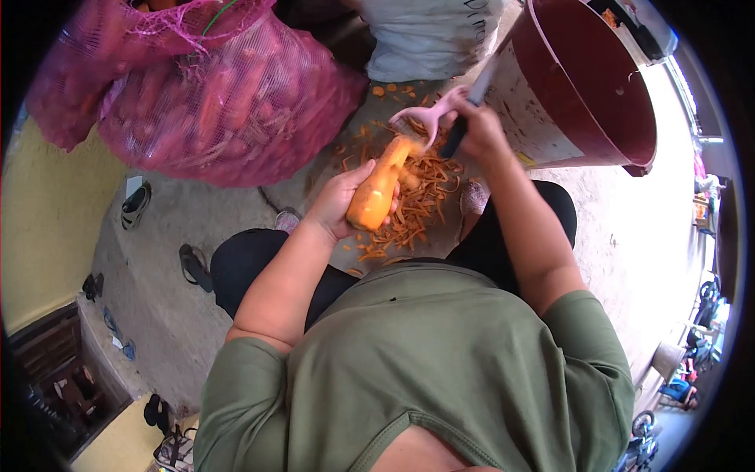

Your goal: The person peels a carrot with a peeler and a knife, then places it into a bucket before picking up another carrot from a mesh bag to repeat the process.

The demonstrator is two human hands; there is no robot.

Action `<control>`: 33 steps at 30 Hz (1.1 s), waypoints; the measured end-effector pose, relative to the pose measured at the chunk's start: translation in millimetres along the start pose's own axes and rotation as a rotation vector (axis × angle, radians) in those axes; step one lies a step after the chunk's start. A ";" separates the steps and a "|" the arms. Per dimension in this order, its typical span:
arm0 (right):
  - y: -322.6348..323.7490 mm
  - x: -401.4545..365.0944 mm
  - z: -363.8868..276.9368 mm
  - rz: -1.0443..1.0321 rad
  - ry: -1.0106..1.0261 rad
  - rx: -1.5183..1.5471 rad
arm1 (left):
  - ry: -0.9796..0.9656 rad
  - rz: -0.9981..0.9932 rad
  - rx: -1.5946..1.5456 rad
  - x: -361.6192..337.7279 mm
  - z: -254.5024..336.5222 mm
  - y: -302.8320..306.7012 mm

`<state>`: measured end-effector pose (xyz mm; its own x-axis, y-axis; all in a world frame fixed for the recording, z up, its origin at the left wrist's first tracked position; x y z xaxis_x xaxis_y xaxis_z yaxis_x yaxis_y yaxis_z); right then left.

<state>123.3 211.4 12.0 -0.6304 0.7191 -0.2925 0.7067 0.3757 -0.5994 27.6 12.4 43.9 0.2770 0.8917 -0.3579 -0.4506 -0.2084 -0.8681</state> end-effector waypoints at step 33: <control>-28.8 -12.4 -0.3 -0.106 -0.025 0.032 | 0.046 0.051 -0.037 4.4 1.7 11.0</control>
<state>110.9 191.8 33.1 -0.7093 0.6611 -0.2447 0.6254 0.4299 -0.6513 22.5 14.6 33.4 0.2935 0.8605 -0.4164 -0.4340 -0.2682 -0.8601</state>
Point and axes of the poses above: each hand's wrist, its own x-axis towards the middle knuckle, its own y-axis out of the back of the hand, z = x × y, the point moved 6 cm from there along x, towards the middle knuckle, and after that the axes turned 3 degrees about -z, right-handed, at the moved point
